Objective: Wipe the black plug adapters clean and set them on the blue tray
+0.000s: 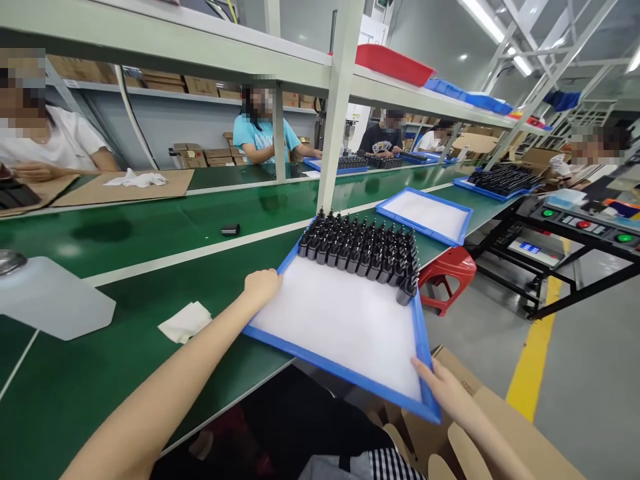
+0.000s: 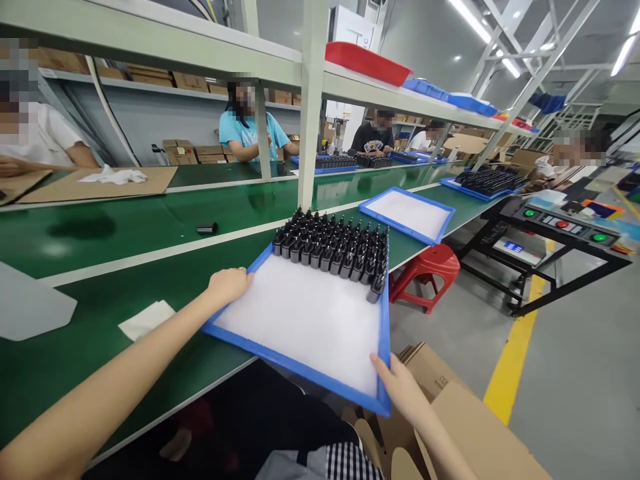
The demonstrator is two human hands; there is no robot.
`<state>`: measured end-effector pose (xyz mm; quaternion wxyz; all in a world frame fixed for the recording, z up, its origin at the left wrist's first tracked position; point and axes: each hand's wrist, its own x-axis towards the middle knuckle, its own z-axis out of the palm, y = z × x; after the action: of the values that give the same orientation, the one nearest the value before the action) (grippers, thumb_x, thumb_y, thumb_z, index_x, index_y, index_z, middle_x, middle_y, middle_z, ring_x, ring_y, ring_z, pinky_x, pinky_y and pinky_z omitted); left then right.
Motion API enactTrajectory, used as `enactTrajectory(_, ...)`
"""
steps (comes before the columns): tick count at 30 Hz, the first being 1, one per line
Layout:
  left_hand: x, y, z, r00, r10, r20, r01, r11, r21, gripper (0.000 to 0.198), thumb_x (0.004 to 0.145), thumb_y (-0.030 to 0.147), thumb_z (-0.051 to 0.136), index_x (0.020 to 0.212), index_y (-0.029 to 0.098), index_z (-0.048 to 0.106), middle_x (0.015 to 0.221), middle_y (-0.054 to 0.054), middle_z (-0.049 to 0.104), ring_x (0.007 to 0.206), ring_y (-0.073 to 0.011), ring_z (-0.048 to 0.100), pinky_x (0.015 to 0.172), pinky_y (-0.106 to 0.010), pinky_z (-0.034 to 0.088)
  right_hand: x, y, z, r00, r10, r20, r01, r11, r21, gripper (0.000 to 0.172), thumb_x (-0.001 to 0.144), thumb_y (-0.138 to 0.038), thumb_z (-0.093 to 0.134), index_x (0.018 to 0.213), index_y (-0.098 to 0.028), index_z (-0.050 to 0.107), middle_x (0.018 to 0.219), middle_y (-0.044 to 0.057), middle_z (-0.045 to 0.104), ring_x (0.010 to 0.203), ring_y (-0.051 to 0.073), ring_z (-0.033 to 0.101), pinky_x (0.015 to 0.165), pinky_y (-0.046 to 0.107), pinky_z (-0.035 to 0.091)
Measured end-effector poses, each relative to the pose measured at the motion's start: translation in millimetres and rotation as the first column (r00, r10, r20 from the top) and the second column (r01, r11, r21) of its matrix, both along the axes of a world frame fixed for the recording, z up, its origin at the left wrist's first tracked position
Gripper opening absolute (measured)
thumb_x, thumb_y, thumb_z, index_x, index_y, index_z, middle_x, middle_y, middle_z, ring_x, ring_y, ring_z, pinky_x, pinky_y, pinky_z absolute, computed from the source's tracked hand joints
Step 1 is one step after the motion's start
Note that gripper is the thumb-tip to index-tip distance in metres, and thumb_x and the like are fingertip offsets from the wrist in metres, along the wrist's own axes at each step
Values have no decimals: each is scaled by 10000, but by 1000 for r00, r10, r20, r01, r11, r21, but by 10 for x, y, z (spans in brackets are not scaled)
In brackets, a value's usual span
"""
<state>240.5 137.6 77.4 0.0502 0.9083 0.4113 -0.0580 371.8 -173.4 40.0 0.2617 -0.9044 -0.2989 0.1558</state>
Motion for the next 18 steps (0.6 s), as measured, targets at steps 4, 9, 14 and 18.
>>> enactTrajectory(4,243,153,-15,999,35,41,-38,997,60,364,794,260,256,913,41,521,892,-199,537,842,-241,513,661,-303,390,33,202,133,834,-64,549,88,996,-18,304,722,-419,317,785,-180,493,731,98,586,675,233,550,519,347,443)
enactTrajectory(9,304,181,-128,997,45,71,-51,994,97,367,793,279,277,905,35,527,860,-198,544,823,-244,520,650,-303,387,253,693,284,311,451,836,-513,821,-252,236,772,-246,319,837,-169,532,972,76,545,965,203,443,799,349,353)
enactTrajectory(14,293,217,-155,996,44,72,-51,994,95,368,790,296,283,863,51,547,831,-184,555,782,-245,534,632,-316,388,386,1031,318,273,721,638,-278,693,-665,226,664,-45,401,754,-104,600,742,91,607,770,213,529,794,361,338)
enactTrajectory(18,318,238,-160,997,52,63,-58,995,84,358,787,300,292,846,62,553,806,-170,564,770,-241,537,628,-314,389,468,1008,344,250,772,584,-195,631,-751,233,628,-19,408,633,-126,615,590,77,592,620,204,530,764,359,349)
